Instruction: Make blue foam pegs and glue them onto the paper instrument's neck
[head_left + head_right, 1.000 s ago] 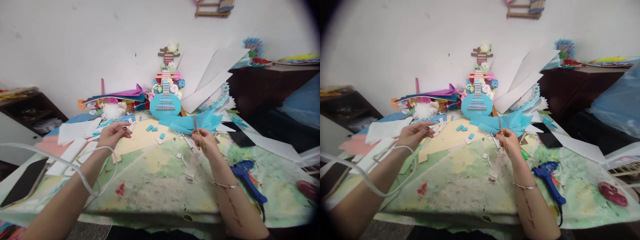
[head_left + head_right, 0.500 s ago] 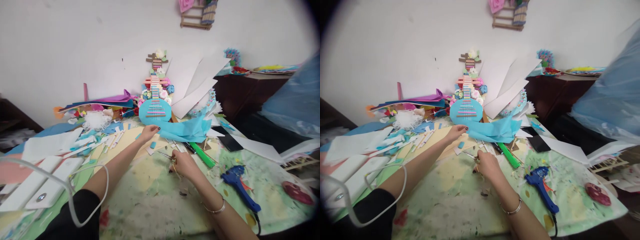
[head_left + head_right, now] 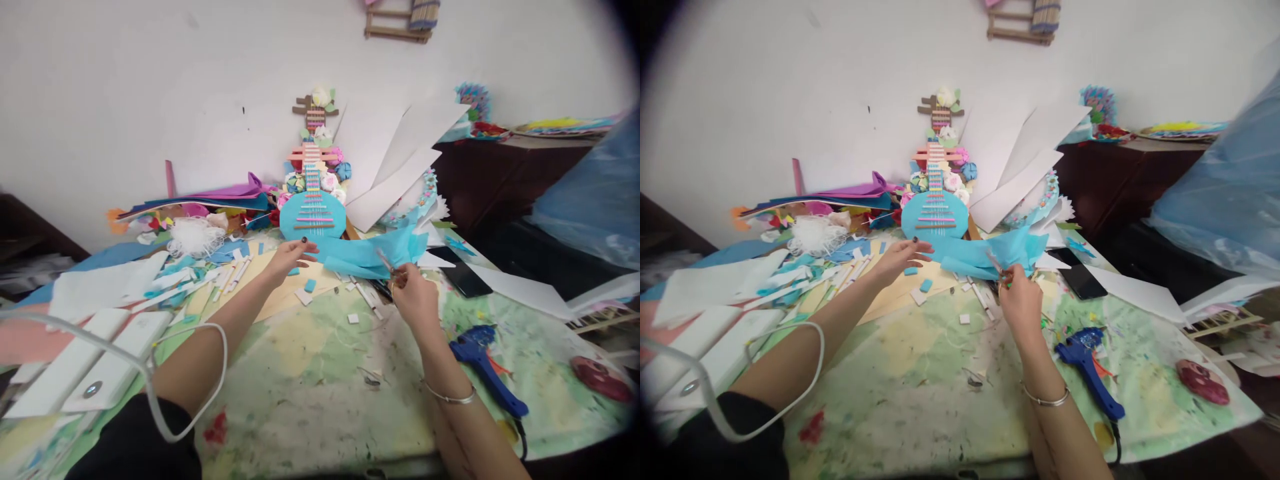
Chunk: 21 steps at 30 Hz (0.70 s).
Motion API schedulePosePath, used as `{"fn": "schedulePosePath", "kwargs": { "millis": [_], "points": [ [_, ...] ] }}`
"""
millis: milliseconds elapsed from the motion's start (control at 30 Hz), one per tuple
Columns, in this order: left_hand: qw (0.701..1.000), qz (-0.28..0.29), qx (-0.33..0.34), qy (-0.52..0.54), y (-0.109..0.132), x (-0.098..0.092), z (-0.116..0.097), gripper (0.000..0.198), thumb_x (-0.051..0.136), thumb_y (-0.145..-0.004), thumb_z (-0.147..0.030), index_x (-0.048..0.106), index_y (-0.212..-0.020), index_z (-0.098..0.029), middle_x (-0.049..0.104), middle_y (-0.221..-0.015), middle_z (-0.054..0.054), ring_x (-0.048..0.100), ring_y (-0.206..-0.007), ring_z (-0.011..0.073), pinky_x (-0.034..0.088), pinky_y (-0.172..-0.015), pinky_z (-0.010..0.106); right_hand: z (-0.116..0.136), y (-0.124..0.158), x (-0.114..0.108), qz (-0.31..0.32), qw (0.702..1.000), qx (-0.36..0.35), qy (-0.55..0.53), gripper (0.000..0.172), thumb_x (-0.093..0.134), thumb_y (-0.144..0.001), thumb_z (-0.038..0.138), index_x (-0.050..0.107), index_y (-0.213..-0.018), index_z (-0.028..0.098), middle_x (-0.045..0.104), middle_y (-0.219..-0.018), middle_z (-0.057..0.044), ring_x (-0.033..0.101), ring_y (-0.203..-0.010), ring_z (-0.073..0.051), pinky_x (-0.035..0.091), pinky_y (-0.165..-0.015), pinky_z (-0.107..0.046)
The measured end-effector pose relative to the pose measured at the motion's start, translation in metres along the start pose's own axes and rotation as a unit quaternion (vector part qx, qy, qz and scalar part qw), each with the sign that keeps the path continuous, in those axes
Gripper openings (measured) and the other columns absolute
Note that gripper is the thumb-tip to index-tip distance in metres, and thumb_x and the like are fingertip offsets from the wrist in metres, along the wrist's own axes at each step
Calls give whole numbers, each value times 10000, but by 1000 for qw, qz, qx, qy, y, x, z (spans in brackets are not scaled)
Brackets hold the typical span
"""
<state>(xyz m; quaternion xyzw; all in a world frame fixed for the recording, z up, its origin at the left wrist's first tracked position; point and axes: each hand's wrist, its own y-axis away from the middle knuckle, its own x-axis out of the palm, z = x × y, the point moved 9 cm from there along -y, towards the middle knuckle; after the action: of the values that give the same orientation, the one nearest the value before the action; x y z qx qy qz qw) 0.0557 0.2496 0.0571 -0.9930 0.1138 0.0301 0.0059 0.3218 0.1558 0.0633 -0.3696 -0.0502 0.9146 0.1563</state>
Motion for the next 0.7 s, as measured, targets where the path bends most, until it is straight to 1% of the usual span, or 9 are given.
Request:
{"fn": "schedulePosePath", "kwargs": {
  "millis": [67,133,167,233,300,400,500,600,700],
  "points": [
    [990,78,-19,113,19,13,-16,510,525,-801,-577,657,-992,-123,657,-1102,166,646,-904,239,475,-739,329,10,2,2,-5,997,-6,-77,212,552,-770,332,428,-911,234,664,-946,-119,626,-867,-296,427,-728,-400],
    [966,154,-23,208,41,32,-36,553,431,-847,-593,659,-1022,-120,645,-1139,167,631,-962,255,478,-780,351,28,9,18,31,980,-21,-198,267,550,-776,426,383,-882,248,678,-895,-70,648,-776,-235,467,-682,-362],
    [953,184,-20,240,52,41,-47,585,381,-864,-601,654,-1043,-115,644,-1140,169,626,-977,264,477,-792,364,39,14,29,60,958,-26,-280,298,567,-766,456,376,-862,249,675,-832,-42,648,-726,-208,476,-655,-337],
    [930,235,-18,281,73,60,-64,645,301,-885,-606,648,-1059,-91,650,-1118,184,622,-988,278,470,-817,385,61,25,48,124,872,-26,-473,377,673,-694,451,394,-844,246,644,-734,5,635,-664,-169,475,-628,-297],
    [911,275,-20,306,90,77,-75,695,238,-893,-612,647,-1057,-74,656,-1097,196,617,-1002,291,459,-847,409,77,34,57,149,814,-25,-561,444,766,-605,396,428,-847,243,613,-698,42,615,-628,-136,473,-613,-266],
    [896,309,-36,318,106,91,-79,716,200,-895,-615,650,-1054,-81,662,-1088,185,625,-983,294,460,-849,429,87,46,55,177,811,-31,-557,450,823,-533,284,461,-792,222,599,-661,64,610,-590,-119,476,-582,-244],
    [898,320,-37,301,112,90,-77,715,214,-886,-629,655,-1045,-89,660,-1099,183,624,-995,311,467,-839,433,84,62,45,241,822,-28,-515,399,806,-578,231,426,-696,200,648,-660,28,656,-606,-156,492,-580,-265],
    [914,297,-21,277,108,78,-75,691,257,-875,-637,667,-1018,-100,665,-1096,178,618,-1021,312,467,-859,430,61,75,8,228,866,-21,-445,377,782,-627,224,407,-665,198,690,-703,-15,667,-624,-164,509,-602,-280],
    [937,253,-9,241,96,60,-69,652,313,-860,-641,673,-995,-115,672,-1086,166,626,-1012,297,476,-864,426,21,92,-47,178,912,-7,-369,377,783,-646,249,408,-672,211,694,-735,-37,665,-669,-180,528,-632,-308]
  ]
}}
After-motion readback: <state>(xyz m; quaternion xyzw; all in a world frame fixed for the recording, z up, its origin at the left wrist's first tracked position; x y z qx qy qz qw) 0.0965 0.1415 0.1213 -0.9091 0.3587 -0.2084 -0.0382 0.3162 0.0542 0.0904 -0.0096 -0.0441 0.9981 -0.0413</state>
